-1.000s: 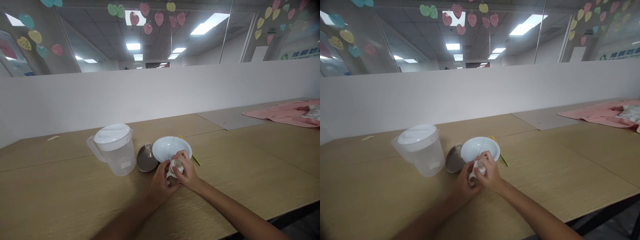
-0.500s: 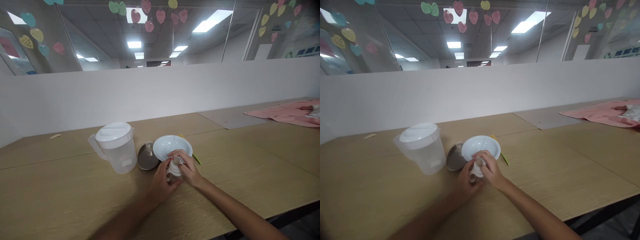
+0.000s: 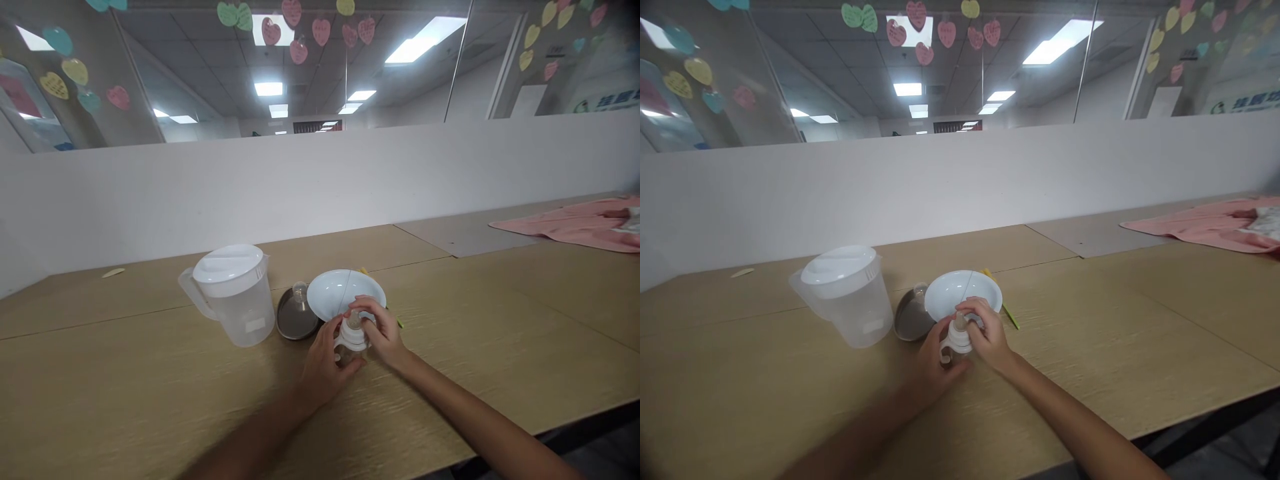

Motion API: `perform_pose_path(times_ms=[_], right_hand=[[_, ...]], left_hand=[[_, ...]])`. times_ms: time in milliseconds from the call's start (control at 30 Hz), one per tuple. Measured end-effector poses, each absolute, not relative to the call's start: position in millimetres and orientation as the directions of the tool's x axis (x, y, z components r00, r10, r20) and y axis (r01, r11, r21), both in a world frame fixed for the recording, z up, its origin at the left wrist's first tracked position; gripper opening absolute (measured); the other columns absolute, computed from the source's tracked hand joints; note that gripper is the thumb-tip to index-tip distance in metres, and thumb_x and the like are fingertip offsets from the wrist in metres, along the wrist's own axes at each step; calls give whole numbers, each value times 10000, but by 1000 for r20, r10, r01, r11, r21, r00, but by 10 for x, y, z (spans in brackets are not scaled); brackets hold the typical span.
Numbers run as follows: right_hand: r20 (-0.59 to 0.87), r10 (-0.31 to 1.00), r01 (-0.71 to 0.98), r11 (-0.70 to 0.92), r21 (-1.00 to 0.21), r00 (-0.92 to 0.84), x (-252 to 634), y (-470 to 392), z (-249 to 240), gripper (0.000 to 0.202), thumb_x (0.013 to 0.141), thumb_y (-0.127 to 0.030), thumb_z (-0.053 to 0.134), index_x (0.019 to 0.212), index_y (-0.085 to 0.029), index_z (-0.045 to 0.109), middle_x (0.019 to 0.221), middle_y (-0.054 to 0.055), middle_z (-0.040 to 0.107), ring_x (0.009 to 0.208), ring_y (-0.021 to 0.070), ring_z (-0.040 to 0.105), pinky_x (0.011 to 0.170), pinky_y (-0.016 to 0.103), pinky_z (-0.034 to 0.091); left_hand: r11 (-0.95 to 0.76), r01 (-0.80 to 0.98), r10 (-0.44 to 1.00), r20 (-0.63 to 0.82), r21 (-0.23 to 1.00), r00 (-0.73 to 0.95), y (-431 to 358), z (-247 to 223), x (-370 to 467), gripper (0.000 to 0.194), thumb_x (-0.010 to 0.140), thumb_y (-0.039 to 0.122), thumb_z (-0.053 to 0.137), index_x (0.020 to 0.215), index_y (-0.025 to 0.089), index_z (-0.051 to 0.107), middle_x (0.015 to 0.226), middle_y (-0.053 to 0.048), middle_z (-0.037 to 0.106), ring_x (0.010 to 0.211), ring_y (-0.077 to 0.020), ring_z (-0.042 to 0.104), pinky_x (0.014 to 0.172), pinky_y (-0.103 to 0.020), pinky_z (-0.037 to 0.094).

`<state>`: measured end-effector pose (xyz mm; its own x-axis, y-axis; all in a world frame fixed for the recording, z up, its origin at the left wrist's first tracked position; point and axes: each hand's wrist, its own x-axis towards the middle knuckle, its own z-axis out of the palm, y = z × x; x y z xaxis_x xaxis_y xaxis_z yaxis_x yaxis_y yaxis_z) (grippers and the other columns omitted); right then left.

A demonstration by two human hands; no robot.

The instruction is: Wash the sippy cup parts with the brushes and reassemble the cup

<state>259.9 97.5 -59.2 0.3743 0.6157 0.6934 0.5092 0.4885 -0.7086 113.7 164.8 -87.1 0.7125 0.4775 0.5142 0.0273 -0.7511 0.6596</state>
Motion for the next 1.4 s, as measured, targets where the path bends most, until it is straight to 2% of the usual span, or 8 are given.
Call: perform_pose_path(times_ms=[167,300,567,667,800,1000,1200,1400], right_hand=[[594,602,307,517,-799,533,2606,986,-576,163,820,-279,485,922,-192,578,643,10,641,602,168,611,603,296,490],[620,477,372,516,-772,623,2607,959,-587,131,834,-298,473,841,-201,560,547,-13,575,478,140,552,499,266,447],[942,327,765,587,-265,76,2592,831,-678,97,730,-233,495,714,-243,590,532,5,554,478,175,514,650,434,466],[911,333,719,569,-398,241,2631,869,-663,138,724,-190,468,813,-228,566,702,34,604,667,200,574,724,411,468],[757,596,598,513,-616,269,2668,935,-616,410,701,-203,431,1102,-195,514,1013,80,632,961,240,579,845,404,453],[799,599,747,506,-430,54,2666,954,-556,373,768,-267,396,1109,-203,532,905,46,631,857,229,575,1011,508,277],[808,590,884,382,-269,-9,2642,968,-578,198,797,-350,444,862,-192,545,746,45,521,738,217,484,885,486,352],[752,653,792,412,-450,88,2639,891,-628,257,866,-409,440,987,-203,530,906,71,568,867,226,517,816,393,402]], left_hand=[[-739,52,506,503,671,700,1646,-895,1131,756,704,347,720,1317,177,310,1291,-146,494,1187,-280,492,988,-476,413],[-734,45,515,512,678,687,1647,-932,1131,686,699,337,722,1257,185,354,1224,-128,536,1115,-263,541,939,-453,449],[-774,-26,440,567,633,696,1663,-909,1127,536,750,324,661,1197,173,406,1156,-112,559,1056,-242,558,878,-400,476],[-768,17,467,541,640,700,1650,-870,1126,561,734,318,673,1206,179,403,1149,-105,561,1054,-245,556,878,-403,474],[-745,68,507,497,664,704,1634,-850,1127,593,720,289,679,1232,191,397,1172,-103,550,1065,-252,549,883,-416,472],[-746,22,490,527,665,694,1646,-864,1118,659,730,285,686,1297,206,361,1201,-107,551,1081,-255,545,900,-424,470],[-776,22,492,584,630,645,1632,-944,1129,700,777,315,647,1365,196,285,1228,-130,529,1097,-259,539,893,-420,482],[-778,38,486,563,627,669,1615,-913,1123,731,761,307,665,1375,192,285,1239,-122,531,1133,-259,519,945,-447,454]])
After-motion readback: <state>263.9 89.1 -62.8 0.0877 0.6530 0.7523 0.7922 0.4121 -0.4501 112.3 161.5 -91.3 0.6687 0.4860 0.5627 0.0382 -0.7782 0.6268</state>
